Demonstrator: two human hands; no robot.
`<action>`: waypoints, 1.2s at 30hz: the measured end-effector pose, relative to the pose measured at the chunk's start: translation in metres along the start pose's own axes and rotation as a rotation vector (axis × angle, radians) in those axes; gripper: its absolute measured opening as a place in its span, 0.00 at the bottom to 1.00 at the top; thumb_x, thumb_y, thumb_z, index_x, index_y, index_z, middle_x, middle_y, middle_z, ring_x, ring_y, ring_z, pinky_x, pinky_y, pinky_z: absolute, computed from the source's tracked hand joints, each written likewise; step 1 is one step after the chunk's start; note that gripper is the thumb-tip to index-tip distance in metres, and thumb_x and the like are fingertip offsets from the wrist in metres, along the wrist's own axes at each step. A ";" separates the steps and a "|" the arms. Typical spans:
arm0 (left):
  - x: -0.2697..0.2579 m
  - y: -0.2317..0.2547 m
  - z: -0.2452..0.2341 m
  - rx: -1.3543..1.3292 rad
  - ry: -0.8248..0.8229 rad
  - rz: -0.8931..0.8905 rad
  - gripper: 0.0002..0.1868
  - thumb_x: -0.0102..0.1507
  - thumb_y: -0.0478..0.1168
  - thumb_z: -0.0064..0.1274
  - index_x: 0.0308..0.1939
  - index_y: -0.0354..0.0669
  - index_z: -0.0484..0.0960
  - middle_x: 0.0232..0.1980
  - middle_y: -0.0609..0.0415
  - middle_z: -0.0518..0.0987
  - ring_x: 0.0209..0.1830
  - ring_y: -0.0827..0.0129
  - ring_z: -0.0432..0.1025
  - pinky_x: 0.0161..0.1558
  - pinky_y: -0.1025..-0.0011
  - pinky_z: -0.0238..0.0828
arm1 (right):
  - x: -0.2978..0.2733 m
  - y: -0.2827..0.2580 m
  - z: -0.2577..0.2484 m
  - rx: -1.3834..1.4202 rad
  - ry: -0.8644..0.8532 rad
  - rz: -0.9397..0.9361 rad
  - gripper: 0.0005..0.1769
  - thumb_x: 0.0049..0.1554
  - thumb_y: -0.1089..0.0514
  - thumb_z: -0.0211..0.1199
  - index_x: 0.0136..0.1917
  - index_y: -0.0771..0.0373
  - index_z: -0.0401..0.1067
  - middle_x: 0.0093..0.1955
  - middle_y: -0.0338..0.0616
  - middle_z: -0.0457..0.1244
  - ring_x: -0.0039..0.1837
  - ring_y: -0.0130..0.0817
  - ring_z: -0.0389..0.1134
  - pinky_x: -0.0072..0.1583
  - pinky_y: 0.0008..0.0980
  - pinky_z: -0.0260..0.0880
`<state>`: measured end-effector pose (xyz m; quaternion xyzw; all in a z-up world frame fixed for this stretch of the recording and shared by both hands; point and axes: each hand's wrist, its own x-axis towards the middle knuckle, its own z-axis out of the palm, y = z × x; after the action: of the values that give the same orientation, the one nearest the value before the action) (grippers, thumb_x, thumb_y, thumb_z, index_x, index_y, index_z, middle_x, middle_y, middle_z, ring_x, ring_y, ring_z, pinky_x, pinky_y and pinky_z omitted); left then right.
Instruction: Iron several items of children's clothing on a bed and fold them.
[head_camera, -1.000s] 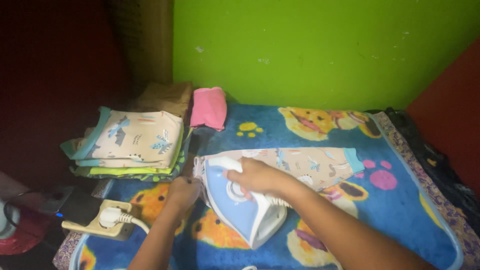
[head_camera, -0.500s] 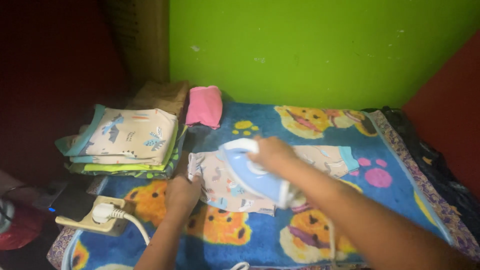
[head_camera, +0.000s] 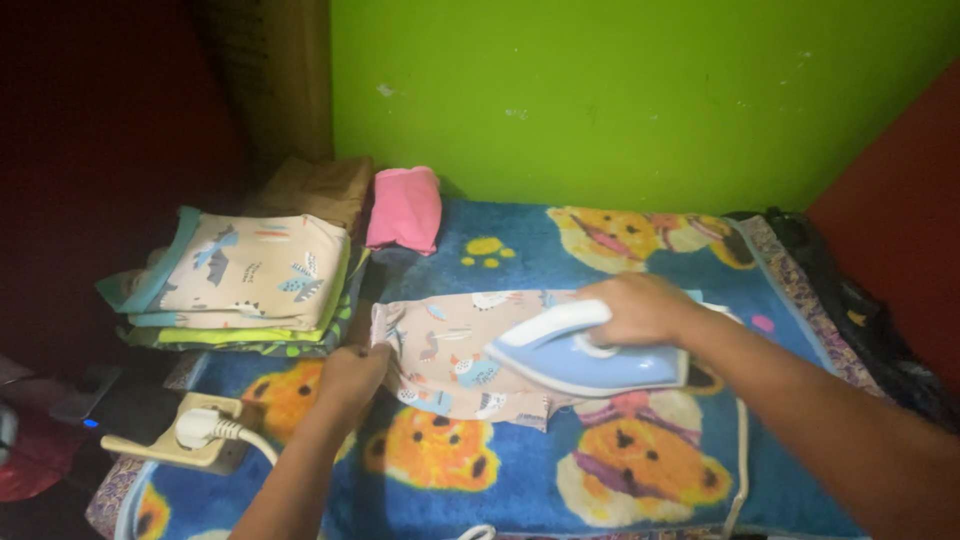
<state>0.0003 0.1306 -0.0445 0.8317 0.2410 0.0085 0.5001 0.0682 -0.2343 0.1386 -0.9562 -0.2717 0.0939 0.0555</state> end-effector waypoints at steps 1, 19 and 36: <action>-0.002 0.003 -0.003 0.004 0.001 -0.002 0.27 0.60 0.55 0.53 0.40 0.29 0.87 0.39 0.35 0.86 0.42 0.50 0.83 0.49 0.58 0.75 | 0.003 -0.019 0.001 0.004 -0.001 -0.001 0.30 0.38 0.47 0.70 0.57 0.44 0.77 0.47 0.47 0.72 0.50 0.50 0.73 0.53 0.48 0.72; -0.006 0.027 -0.003 -0.272 -0.006 -0.235 0.27 0.62 0.51 0.55 0.41 0.22 0.84 0.39 0.41 0.84 0.34 0.56 0.80 0.34 0.60 0.74 | -0.011 0.045 0.012 -0.204 0.071 0.337 0.19 0.48 0.47 0.67 0.54 0.47 0.79 0.48 0.50 0.72 0.52 0.50 0.75 0.55 0.48 0.73; -0.002 0.022 0.011 0.122 0.112 -0.171 0.31 0.63 0.60 0.49 0.49 0.34 0.88 0.52 0.33 0.84 0.57 0.42 0.78 0.59 0.54 0.71 | 0.064 -0.111 0.033 0.119 0.144 0.221 0.36 0.58 0.27 0.55 0.57 0.60 0.77 0.52 0.58 0.70 0.55 0.55 0.71 0.56 0.52 0.70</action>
<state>0.0102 0.1128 -0.0312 0.8352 0.3385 -0.0023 0.4334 0.0582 -0.1047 0.1138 -0.9796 -0.1541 0.0464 0.1207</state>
